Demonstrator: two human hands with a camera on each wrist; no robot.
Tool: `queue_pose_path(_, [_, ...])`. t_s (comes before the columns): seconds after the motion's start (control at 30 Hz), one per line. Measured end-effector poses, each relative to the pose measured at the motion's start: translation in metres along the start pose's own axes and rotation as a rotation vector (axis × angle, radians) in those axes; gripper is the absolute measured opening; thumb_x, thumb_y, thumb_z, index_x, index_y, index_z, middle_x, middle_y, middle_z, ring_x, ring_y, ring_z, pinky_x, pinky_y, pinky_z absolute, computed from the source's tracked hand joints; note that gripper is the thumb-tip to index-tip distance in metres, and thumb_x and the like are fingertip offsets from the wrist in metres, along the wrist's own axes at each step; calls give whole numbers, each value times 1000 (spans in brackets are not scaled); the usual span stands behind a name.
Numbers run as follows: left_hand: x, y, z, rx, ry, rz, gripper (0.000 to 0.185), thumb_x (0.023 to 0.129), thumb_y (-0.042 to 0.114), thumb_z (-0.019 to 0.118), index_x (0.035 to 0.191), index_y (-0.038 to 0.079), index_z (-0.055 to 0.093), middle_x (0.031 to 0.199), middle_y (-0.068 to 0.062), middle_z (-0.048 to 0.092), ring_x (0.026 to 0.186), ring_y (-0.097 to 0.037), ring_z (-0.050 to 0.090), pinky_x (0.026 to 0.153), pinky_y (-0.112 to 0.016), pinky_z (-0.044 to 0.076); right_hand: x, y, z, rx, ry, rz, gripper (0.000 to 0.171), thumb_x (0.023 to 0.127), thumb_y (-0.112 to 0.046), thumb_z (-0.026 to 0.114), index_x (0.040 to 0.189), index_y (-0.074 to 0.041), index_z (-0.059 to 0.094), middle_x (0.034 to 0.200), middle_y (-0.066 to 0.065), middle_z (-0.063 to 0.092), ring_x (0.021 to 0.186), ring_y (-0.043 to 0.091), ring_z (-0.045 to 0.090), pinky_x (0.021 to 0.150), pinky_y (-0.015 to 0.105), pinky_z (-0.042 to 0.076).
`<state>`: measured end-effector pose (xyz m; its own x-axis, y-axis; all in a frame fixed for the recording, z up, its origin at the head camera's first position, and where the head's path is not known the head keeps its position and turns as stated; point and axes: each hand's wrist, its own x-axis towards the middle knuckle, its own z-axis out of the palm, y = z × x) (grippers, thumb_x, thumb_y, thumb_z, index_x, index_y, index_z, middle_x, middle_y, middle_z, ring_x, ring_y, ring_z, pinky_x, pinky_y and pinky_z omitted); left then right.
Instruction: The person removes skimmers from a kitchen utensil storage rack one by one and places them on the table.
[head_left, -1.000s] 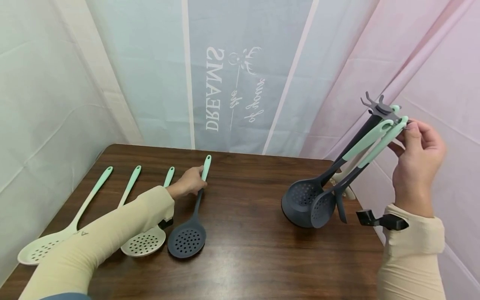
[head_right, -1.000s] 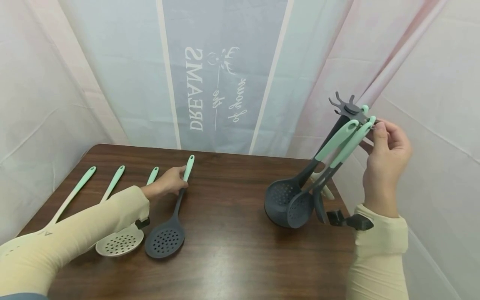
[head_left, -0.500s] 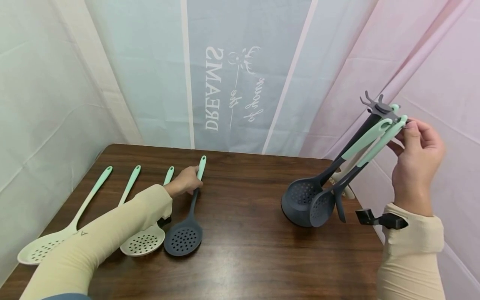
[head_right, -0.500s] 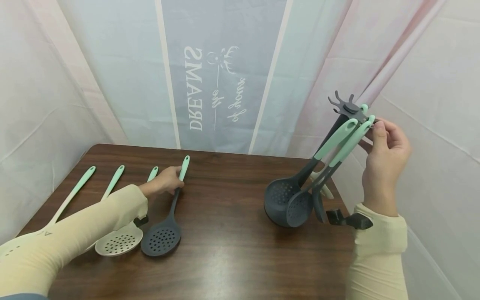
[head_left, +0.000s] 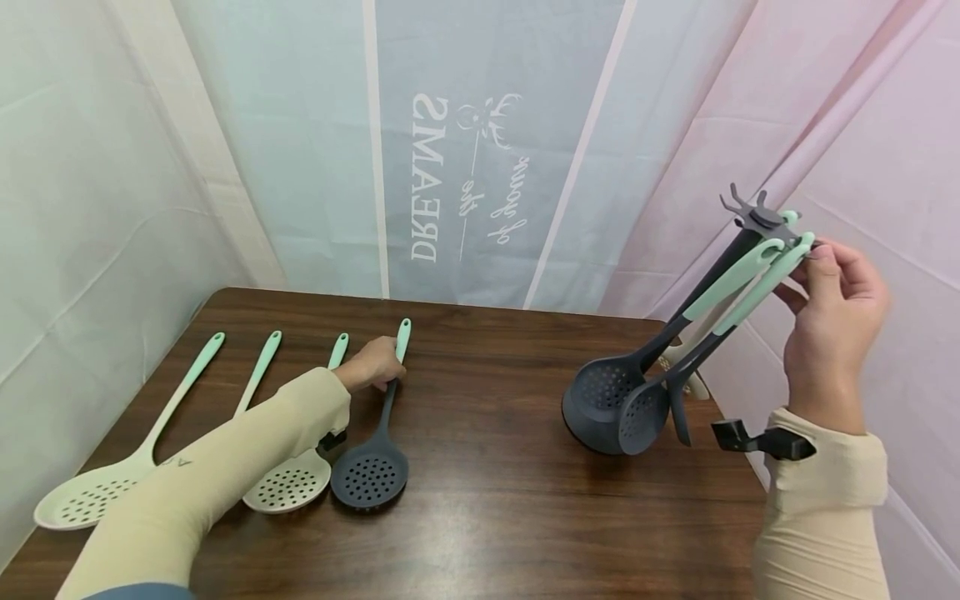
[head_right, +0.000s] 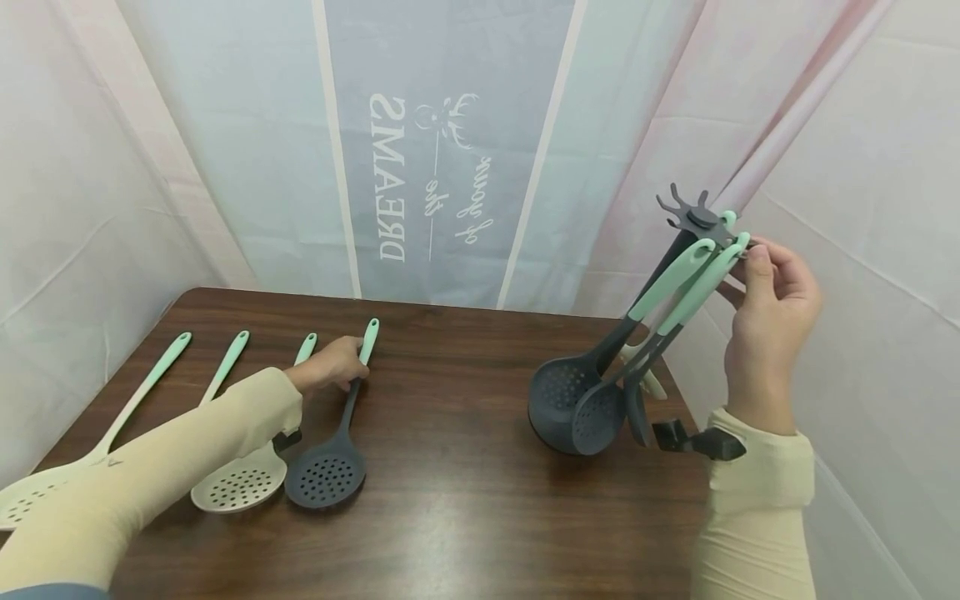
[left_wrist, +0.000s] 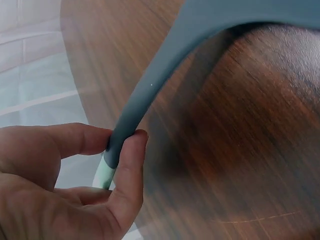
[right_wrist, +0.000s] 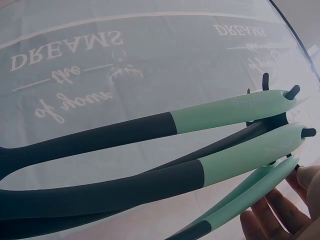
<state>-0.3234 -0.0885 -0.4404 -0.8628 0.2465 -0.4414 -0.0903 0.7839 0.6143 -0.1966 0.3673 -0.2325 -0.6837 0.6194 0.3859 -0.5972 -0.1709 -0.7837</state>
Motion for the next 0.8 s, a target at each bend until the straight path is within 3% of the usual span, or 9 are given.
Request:
queue_pose_path(0.3, [11,-7,3,61,-20,-55,9,96,0,57,100,-6,52,92,-17,51,63,-25,68,59,-34,60,1,-1,1,13,-21,-8,34,89,-1,77,116,16,66,93,19,73,74,26,71,62,31,61])
queue_pose_path(0.4, [13,-8,4,74,-21,-58,8,95,0,57,89,-2,51,85,-13,49,60,-22,66,57,-33,60,1,-2,1,-9,-14,-2,32,89,-2,77,114,15,67,94,19,72,77,26,72,64,31,61])
queue_pose_path(0.6, [14,-8,5,115,-13,-63,11,95,1,59,87,0,51,84,-12,50,55,-19,64,56,-31,59,2,-2,1,-18,-8,5,30,89,-2,77,112,15,67,95,19,73,78,26,72,64,31,61])
queue_pose_path(0.8, [16,-9,4,118,-34,-48,10,94,3,61,89,-3,56,86,-16,54,63,-22,64,59,-34,60,0,-1,-1,-25,-7,-1,32,90,-2,77,114,16,67,96,19,73,79,27,72,64,31,61])
